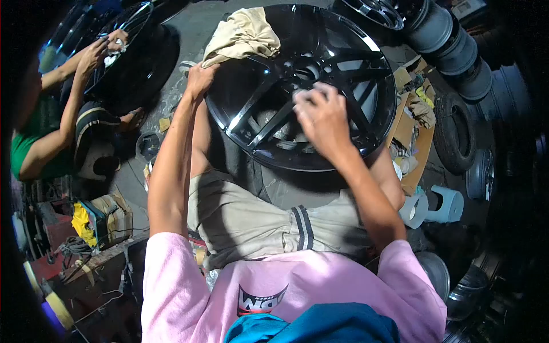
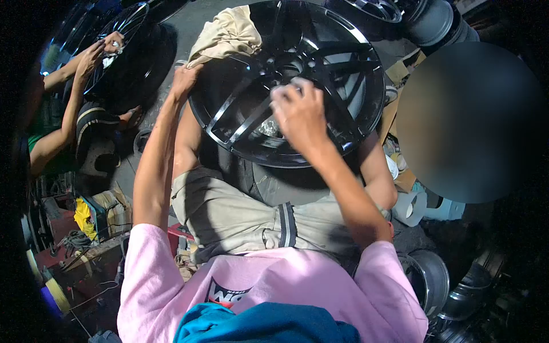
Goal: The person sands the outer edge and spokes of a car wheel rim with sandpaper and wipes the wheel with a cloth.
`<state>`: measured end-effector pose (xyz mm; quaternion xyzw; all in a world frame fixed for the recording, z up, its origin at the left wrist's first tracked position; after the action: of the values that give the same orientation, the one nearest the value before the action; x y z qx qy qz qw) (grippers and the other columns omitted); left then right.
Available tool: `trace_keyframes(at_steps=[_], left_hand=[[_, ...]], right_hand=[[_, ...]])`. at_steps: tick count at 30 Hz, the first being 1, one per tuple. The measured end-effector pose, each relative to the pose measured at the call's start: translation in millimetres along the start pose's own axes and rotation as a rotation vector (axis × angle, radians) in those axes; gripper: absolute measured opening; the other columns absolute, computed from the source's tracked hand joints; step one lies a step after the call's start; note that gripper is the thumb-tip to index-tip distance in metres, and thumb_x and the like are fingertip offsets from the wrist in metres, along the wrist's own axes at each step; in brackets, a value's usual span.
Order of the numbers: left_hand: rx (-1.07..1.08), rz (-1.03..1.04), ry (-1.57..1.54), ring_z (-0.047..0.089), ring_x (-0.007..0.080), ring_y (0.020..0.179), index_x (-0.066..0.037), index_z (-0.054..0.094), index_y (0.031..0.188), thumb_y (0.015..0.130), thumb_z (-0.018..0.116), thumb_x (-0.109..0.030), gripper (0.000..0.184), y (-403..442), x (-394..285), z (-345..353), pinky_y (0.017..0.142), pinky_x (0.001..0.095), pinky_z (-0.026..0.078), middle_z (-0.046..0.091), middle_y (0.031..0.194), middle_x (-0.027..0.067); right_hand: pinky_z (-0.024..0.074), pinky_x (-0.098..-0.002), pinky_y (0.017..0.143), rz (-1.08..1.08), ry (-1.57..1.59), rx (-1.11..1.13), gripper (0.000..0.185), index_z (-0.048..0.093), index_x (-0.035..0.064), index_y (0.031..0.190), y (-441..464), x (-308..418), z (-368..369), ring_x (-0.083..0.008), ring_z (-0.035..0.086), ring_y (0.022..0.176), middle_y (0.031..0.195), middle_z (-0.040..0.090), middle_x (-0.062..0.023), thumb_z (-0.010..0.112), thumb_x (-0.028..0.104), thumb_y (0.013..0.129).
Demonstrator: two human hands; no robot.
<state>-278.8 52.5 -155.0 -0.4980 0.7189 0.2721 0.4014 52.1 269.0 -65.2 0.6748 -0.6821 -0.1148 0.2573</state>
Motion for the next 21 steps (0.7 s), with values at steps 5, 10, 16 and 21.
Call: trace_keyframes(at_steps=[5,10,16,21], left_hand=[[0.047,0.003,-0.125,0.073,0.0150,0.098,0.001,0.078,0.127,0.096,0.078,-0.024,0.040,4.7,10.6,3.1,0.087,0.0317,0.056,0.082,0.112,0.0098],[0.029,0.023,-0.185,0.072,0.0133,0.097,0.001,0.077,0.128,0.097,0.078,-0.022,0.039,-3.0,1.9,4.8,0.086,0.0303,0.055,0.081,0.110,0.0086],[0.017,-0.035,-0.082,0.065,0.0058,0.075,0.000,0.079,0.117,0.097,0.079,-0.020,0.029,-7.4,-17.5,-0.3,0.064,0.0255,0.048,0.075,0.089,-0.0007],[0.015,-0.021,-0.030,0.072,0.0134,0.091,-0.001,0.079,0.125,0.094,0.081,-0.027,0.041,7.3,4.2,-0.5,0.078,0.0290,0.054,0.081,0.103,0.0067]], right_hand=[[0.0424,-0.0492,0.109,-0.179,0.142,0.111,0.037,0.075,0.0103,0.130,-44.2,99.7,-10.1,-0.0301,0.055,0.135,0.133,0.070,-0.0034,0.075,0.026,0.096],[0.0440,-0.0458,0.102,0.136,-0.035,0.154,0.036,0.078,0.0130,0.129,-118.3,53.3,-76.5,-0.0259,0.061,0.120,0.127,0.075,-0.0004,0.077,0.018,0.094],[0.0437,-0.0462,0.096,0.090,0.172,0.136,0.026,0.080,0.0109,0.119,-81.7,76.5,-51.4,-0.0271,0.059,0.113,0.117,0.075,-0.0016,0.074,0.023,0.096],[0.0437,-0.0460,0.092,0.026,0.248,0.042,0.024,0.081,0.0101,0.114,-61.9,91.9,-28.4,-0.0268,0.059,0.111,0.109,0.073,-0.0021,0.074,0.026,0.097]])
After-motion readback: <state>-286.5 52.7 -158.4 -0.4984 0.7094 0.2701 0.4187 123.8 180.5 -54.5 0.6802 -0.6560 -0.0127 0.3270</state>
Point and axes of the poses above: each hand's wrist, its own y-axis towards the middle knuckle, its own z-axis out of the palm, x = y × z, the point moved 1 cm from there along y, towards the middle knuckle
